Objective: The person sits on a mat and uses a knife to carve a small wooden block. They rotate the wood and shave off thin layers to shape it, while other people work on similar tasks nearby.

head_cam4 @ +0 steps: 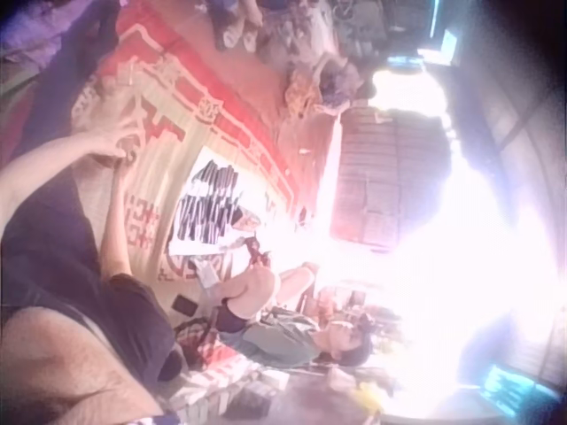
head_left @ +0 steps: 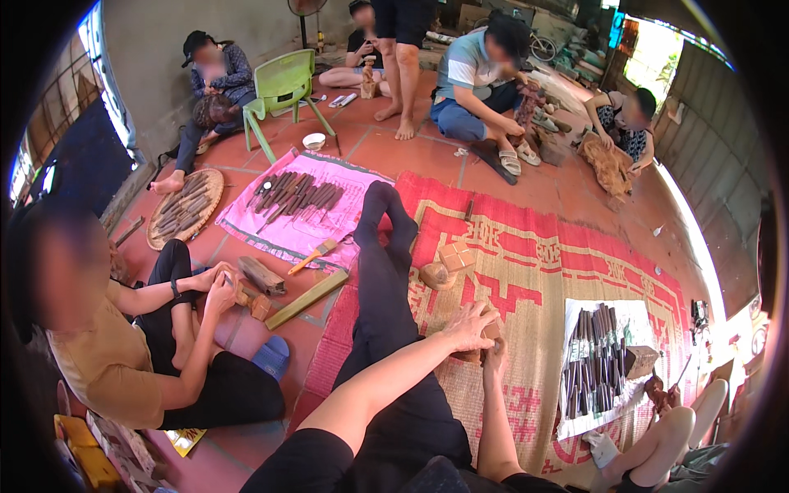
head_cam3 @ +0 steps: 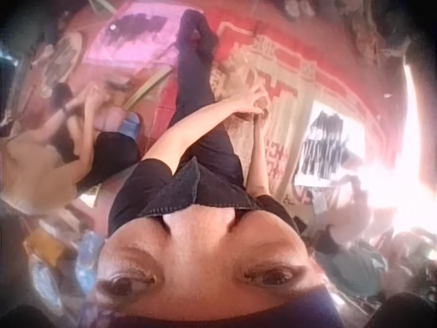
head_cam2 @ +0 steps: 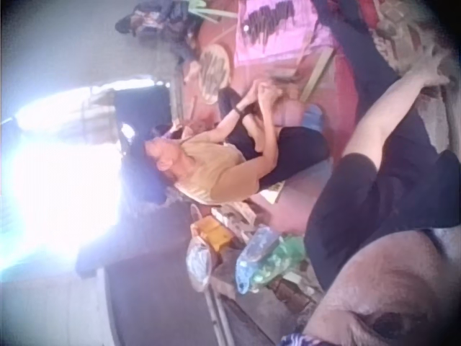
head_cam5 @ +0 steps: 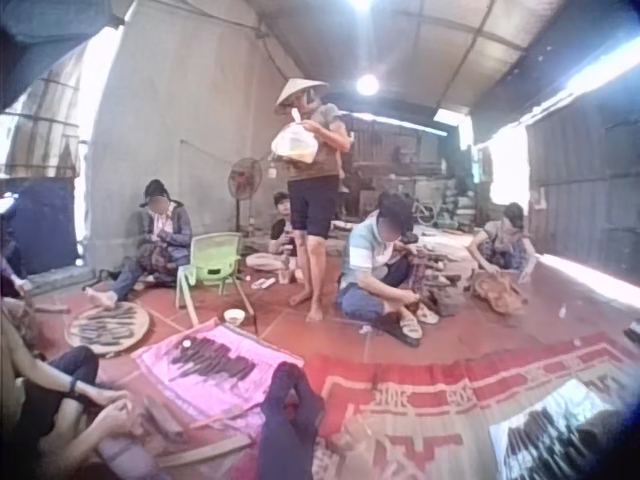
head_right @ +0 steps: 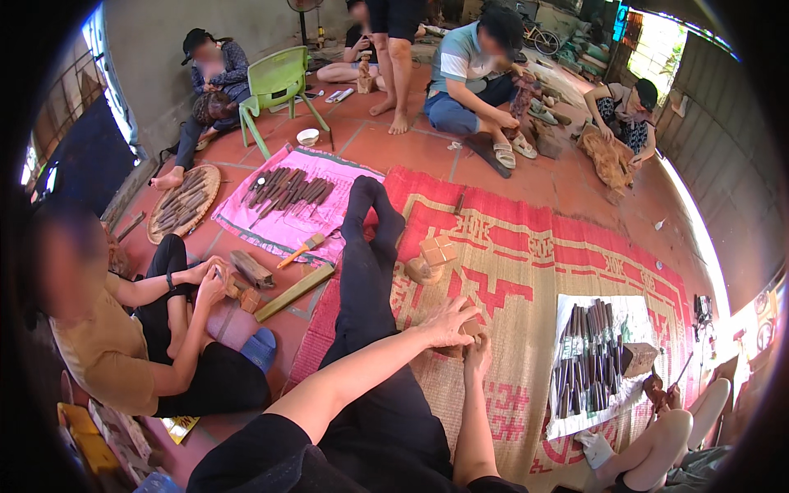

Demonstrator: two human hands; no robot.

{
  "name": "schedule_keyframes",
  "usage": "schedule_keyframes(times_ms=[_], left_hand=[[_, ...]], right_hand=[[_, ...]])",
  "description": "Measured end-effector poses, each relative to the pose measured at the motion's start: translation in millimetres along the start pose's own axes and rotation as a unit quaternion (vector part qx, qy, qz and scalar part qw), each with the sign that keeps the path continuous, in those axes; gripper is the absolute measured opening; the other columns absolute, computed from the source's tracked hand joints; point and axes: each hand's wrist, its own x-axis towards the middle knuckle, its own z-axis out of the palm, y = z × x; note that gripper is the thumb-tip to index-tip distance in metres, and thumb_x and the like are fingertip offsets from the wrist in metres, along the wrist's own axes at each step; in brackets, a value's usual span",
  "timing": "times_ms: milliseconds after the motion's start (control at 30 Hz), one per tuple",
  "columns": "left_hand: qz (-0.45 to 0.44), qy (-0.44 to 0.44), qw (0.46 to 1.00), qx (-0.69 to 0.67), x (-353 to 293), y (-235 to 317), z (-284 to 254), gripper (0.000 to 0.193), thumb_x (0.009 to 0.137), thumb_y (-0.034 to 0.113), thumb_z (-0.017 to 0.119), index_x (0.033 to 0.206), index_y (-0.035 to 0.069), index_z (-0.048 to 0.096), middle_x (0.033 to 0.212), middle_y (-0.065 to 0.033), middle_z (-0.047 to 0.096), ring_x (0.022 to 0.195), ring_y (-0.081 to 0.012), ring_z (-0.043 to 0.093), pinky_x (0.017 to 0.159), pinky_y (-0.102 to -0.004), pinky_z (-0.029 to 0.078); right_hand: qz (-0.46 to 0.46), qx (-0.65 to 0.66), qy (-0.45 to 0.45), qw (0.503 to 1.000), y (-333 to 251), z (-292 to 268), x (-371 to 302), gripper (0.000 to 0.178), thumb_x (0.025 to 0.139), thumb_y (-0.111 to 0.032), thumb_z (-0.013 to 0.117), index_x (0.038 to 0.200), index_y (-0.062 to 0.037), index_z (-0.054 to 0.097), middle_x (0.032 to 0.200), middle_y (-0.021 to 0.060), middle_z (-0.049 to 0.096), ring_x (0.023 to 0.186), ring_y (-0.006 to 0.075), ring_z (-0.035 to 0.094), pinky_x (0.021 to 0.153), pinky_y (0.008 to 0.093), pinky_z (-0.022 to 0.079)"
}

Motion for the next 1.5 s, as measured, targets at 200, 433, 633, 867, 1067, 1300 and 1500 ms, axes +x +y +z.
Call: schedule_keyframes(times_ms=[200,433,633,867,1067,1300,1500], left_hand=[[0.052,0.021,0.996,0.076,-13.7,4.9,-5.5,0.083,0.067,0.039,0.076,0.14,0.02,0.044,0.14,-0.0187,0.036,0.127,-0.0375,0.037,0.097,-0.0559,0.036],[0.011,-0.014,0.999,0.036,-14.2,6.1,-8.4,0.084,0.069,0.03,0.077,0.143,0.021,0.039,0.139,-0.0199,0.034,0.125,-0.0407,0.038,0.103,-0.0491,0.038],[0.025,0.022,0.999,0.029,-9.7,3.3,1.3,0.082,0.068,0.032,0.078,0.141,0.021,0.041,0.138,-0.0198,0.035,0.126,-0.0411,0.037,0.102,-0.0511,0.038],[-0.003,0.05,0.997,0.051,-18.1,-9.7,0.7,0.083,0.064,0.033,0.08,0.138,0.018,0.047,0.137,-0.018,0.038,0.124,-0.0379,0.039,0.101,-0.0495,0.036],[0.028,0.052,0.997,0.047,-8.1,3.5,10.3,0.083,0.067,0.034,0.079,0.14,0.021,0.042,0.139,-0.018,0.035,0.128,-0.038,0.036,0.1,-0.0519,0.037],[0.009,0.044,0.998,0.046,-10.5,-1.2,0.6,0.082,0.069,0.033,0.078,0.141,0.019,0.042,0.139,-0.0186,0.035,0.128,-0.0385,0.036,0.102,-0.0526,0.035],[0.036,0.021,0.999,0.023,-5.0,11.5,3.3,0.082,0.069,0.032,0.078,0.141,0.019,0.042,0.138,-0.0186,0.036,0.128,-0.0385,0.036,0.102,-0.0519,0.034]], right_hand=[[-0.061,-0.14,0.02,0.988,25.1,16.8,32.1,0.03,0.081,-0.013,0.059,0.107,-0.0044,0.069,0.096,0.0125,0.073,0.085,0.0227,0.07,0.074,0.0361,0.052],[-0.027,-0.299,0.057,0.952,2.1,10.7,48.4,0.031,0.081,-0.03,0.06,0.106,-0.0162,0.072,0.09,0.0171,0.071,0.083,0.0332,0.069,0.073,0.0432,0.053],[-0.098,-0.061,0.097,0.989,69.5,29.3,71.7,0.03,0.081,-0.031,0.063,0.099,-0.0084,0.072,0.088,0.0144,0.072,0.08,0.0288,0.07,0.068,0.041,0.053],[-0.012,0.124,0.034,0.992,15.0,47.2,59.0,0.023,0.085,-0.028,0.063,0.094,-0.0081,0.072,0.082,0.0062,0.071,0.077,0.0208,0.068,0.069,0.0374,0.054],[-0.021,-0.013,0.048,0.999,83.0,18.3,116.1,0.029,0.088,-0.033,0.062,0.106,-0.0121,0.073,0.083,0.0063,0.073,0.073,0.0161,0.068,0.063,0.0318,0.054],[0.001,0.3,-0.071,0.951,53.2,47.9,94.3,0.036,0.095,-0.023,0.046,0.121,-0.0027,0.062,0.106,0.012,0.067,0.087,0.0198,0.067,0.073,0.0324,0.056],[0.045,0.235,-0.044,0.97,74.1,10.9,109.7,0.036,0.096,-0.022,0.044,0.124,-0.0025,0.058,0.111,0.0123,0.063,0.096,0.0232,0.065,0.08,0.0367,0.056]])
